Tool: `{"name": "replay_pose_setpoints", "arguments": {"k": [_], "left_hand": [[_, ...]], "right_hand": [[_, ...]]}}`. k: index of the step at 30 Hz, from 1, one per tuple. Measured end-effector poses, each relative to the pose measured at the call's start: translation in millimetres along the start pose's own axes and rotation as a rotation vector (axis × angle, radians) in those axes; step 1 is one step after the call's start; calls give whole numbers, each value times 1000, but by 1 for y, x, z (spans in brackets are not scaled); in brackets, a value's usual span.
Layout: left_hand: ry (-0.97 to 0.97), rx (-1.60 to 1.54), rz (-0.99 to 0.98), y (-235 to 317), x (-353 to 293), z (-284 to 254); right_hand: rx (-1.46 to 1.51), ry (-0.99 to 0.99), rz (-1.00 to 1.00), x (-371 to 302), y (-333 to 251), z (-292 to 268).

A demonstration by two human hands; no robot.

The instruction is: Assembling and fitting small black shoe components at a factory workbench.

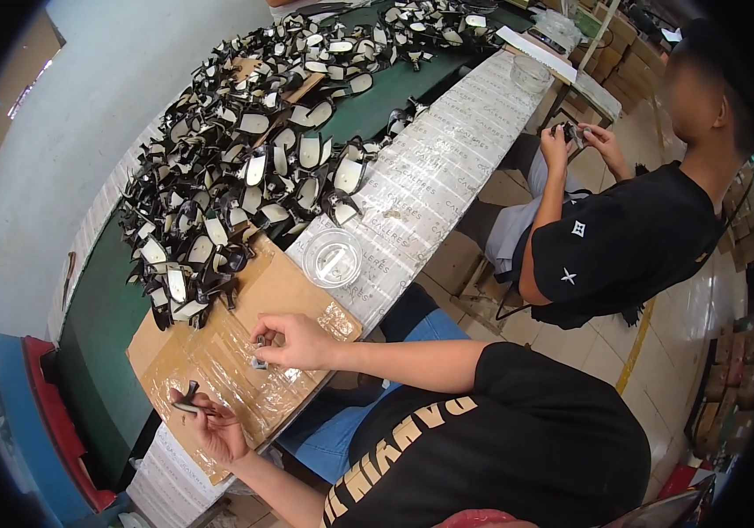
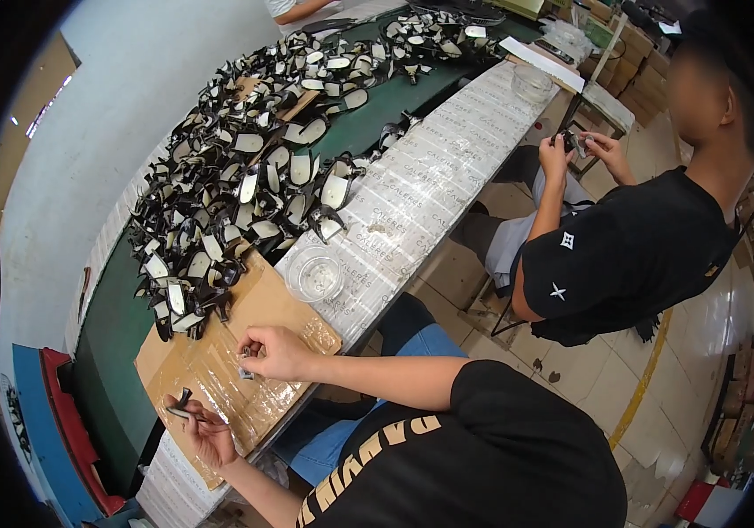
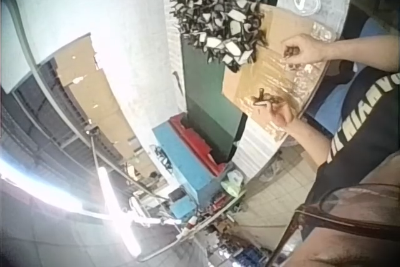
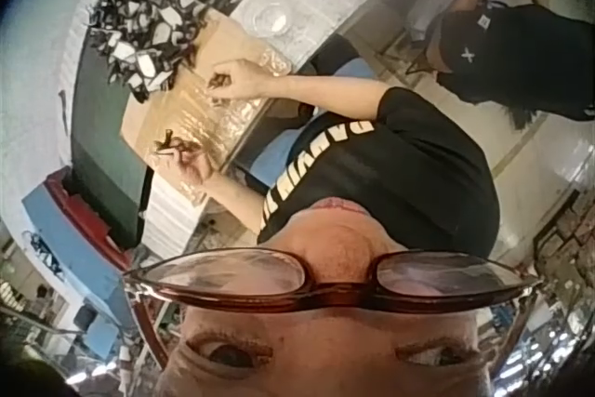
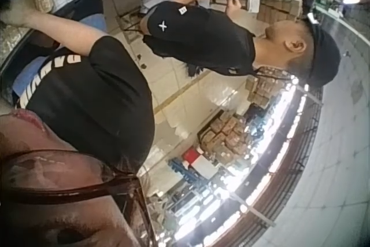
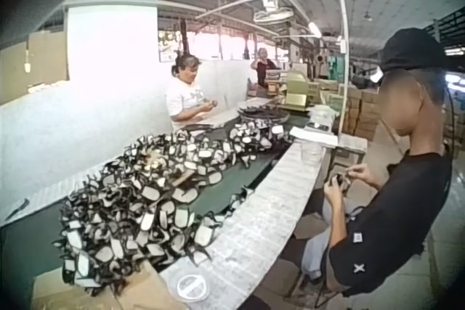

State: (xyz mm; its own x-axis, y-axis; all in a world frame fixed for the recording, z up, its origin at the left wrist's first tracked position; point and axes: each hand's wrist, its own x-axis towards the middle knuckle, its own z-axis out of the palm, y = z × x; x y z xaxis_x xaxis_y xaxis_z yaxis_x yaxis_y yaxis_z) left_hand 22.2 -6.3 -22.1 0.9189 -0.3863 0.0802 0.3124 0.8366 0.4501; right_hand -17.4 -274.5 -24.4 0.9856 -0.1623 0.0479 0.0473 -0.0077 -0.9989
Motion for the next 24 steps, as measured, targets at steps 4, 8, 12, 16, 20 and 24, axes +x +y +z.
{"name": "replay_pose_setpoints", "arguments": {"k": [4,8,12,16,20,24], "left_hand": [[13,116,-40,4,-16,-5],[172,416,105,1,-12,-4],[123,311,158,2,-11,-2],[364,814,232,-6,-13,-10],[462,864,212,-16,-26,17],[257,1005,335,-31,-38,45]], "right_hand": [[37,47,-13,-2,0,4],[38,45,-53,0,3,3],[102,45,-28,0,0,0],[77,-5,12,-1,-1,-2],[11,-25,-8,-4,-3,0],[179,-60,-85,-7,5,6]]}}
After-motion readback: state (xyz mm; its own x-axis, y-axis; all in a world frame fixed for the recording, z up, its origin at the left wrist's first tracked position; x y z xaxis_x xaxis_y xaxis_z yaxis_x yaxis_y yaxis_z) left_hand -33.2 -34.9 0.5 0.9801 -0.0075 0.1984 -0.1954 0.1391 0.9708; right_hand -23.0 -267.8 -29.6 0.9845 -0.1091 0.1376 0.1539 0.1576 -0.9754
